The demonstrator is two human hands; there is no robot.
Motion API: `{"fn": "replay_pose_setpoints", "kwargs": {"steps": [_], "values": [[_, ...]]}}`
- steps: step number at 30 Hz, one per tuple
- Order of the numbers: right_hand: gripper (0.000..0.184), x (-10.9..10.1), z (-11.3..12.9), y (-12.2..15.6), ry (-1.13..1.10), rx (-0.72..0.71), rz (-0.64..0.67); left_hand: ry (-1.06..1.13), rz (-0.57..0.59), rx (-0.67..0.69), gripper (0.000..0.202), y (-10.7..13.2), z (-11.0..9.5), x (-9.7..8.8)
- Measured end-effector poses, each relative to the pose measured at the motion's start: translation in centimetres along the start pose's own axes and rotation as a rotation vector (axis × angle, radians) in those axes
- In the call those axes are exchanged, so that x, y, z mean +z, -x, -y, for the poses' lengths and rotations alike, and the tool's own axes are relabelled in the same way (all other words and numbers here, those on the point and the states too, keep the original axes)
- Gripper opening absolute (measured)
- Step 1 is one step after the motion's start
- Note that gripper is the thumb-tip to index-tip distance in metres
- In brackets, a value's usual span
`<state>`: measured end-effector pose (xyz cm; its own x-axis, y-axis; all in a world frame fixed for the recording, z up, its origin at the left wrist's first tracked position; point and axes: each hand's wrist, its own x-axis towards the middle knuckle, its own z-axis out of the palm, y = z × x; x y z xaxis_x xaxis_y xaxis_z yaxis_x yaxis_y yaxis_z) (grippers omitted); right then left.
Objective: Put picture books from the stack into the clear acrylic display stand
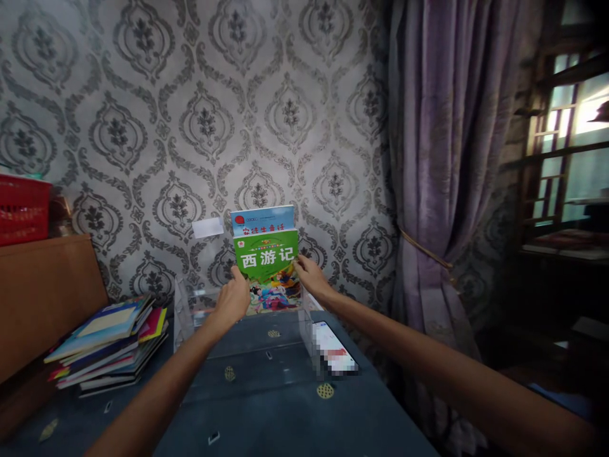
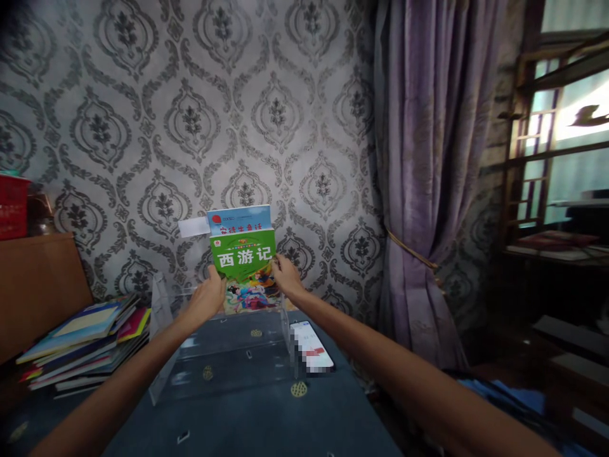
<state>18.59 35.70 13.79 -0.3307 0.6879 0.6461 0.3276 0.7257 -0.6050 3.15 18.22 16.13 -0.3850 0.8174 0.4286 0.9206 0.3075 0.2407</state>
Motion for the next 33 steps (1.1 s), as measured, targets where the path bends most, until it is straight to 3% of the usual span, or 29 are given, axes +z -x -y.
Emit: {"fn": "replay_pose_setpoints", "kwargs": {"steps": [4, 11, 20, 33], "values": [[0.030, 0.0, -0.2, 0.1, 0.000, -0.019, -0.008, 0.019, -0.005, 0.026, 0.055, -0.4, 0.5, 0.1], [0.029, 0.5, -0.3, 0.4, 0.007, -0.051, -0.058, 0.045, 0.065, 0.082, 0.032, -1.8, 2.0, 0.0], [0.030, 0.8, -0.3, 0.5, 0.016, -0.027, -0.044, 0.063, 0.125, 0.103, 0.028, -2.8, 2.7, -0.2], [0.040, -0.1, -0.4, 1.4, -0.060, -0.061, -0.005, 0.143, 0.014, 0.022, 0.040, -1.6, 2.8, -0.4]]}}
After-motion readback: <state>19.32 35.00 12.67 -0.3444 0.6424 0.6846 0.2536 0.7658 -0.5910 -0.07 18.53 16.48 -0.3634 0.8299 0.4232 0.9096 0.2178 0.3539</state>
